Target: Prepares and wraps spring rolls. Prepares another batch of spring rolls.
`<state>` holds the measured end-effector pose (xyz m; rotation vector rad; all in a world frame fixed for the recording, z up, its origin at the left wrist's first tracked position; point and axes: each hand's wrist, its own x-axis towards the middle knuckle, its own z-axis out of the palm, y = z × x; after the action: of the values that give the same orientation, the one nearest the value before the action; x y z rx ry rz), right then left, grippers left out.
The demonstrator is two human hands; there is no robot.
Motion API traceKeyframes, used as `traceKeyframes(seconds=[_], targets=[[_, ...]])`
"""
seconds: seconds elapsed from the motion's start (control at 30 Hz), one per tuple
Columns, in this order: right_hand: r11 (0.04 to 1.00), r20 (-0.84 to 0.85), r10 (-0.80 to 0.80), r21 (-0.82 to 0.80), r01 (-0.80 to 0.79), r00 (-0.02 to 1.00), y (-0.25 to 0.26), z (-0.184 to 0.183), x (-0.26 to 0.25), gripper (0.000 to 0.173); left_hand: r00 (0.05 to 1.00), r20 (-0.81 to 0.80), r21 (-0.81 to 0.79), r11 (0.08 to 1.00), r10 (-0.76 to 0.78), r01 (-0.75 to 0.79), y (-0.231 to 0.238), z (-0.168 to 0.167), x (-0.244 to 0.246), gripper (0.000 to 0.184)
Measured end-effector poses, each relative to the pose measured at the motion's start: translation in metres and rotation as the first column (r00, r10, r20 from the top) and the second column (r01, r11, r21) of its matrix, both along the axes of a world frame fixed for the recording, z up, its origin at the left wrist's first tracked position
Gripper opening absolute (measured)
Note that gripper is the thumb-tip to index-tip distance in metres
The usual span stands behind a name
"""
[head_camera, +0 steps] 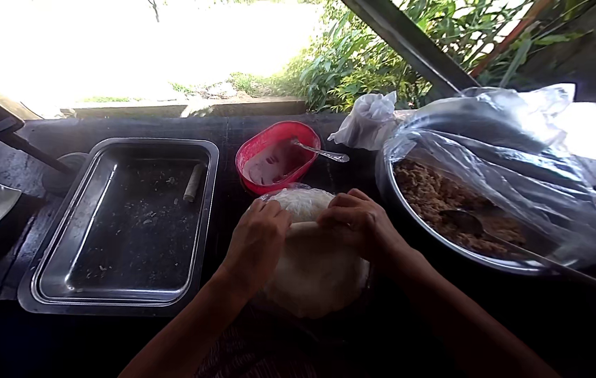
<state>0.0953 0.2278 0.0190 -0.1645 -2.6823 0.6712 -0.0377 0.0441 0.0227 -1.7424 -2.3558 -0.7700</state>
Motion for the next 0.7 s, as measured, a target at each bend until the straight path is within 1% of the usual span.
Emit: traceKeyframes(seconds=[0.07,0.13,0.2,0.23,0.27,0.3,0.33,0.4,0.47,0.53,0.6,0.63,0.7], targets=[[0.998,0.101,0.054,-0.024,-0.052,0.993,0.006,0.020,-0.008,0.013,0.997,-0.055,0.061,0.997,-0.048,0.051,0.002,-0.001,0.007,0.017],[0.996,0.120,0.091,-0.017,-0.090,0.989,0.014,0.037,-0.023,0.011,0.989,-0.124,0.095,0.991,-0.085,0.097,0.001,-0.001,0.014,0.019],[0.992,0.098,0.118,0.036,-0.122,0.988,0.021,0.047,-0.049,0.018,0.979,-0.187,0.096,0.990,-0.082,0.101,-0.001,-0.001,0.019,0.019],[0.987,0.100,0.138,0.066,-0.145,0.985,0.025,0.048,-0.065,0.025,0.975,-0.208,0.091,0.991,-0.076,0.096,-0.002,-0.001,0.021,0.018],[0.980,0.136,0.164,0.093,-0.177,0.977,0.028,0.047,-0.083,0.032,0.972,-0.224,0.082,0.992,-0.071,0.092,-0.002,-0.001,0.022,0.018],[0.970,0.210,0.184,0.118,-0.212,0.960,0.031,0.045,-0.101,0.037,0.970,-0.235,0.068,0.994,-0.068,0.087,-0.002,-0.001,0.022,0.018],[0.962,0.322,0.183,0.137,-0.237,0.929,0.032,0.043,-0.120,0.040,0.967,-0.245,0.061,0.995,-0.063,0.080,-0.001,-0.001,0.022,0.018],[0.953,0.560,0.126,0.162,-0.257,0.819,0.028,0.042,-0.153,0.045,0.965,-0.257,0.060,0.996,-0.054,0.072,0.000,-0.001,0.022,0.018],[0.935,0.700,0.045,0.222,-0.277,0.713,0.022,0.037,-0.178,0.048,0.963,-0.263,0.062,0.996,-0.048,0.066,0.001,0.000,0.021,0.019],[0.908,0.765,-0.058,0.308,-0.285,0.642,0.018,0.030,-0.192,0.042,0.964,-0.263,0.059,0.996,-0.046,0.063,0.002,0.000,0.021,0.018],[0.881,0.801,-0.145,0.372,-0.292,0.581,0.014,0.025,-0.196,0.027,0.962,-0.270,0.063,0.996,-0.042,0.061,0.002,0.000,0.021,0.019],[0.873,0.813,-0.164,0.383,-0.301,0.558,0.014,0.024,-0.196,0.024,0.960,-0.276,0.063,0.996,-0.039,0.058,0.002,-0.001,0.021,0.019],[0.874,0.828,-0.151,0.368,-0.319,0.540,0.016,0.026,-0.190,0.022,0.960,-0.280,0.061,0.997,-0.029,0.048,0.002,-0.001,0.023,0.019]])
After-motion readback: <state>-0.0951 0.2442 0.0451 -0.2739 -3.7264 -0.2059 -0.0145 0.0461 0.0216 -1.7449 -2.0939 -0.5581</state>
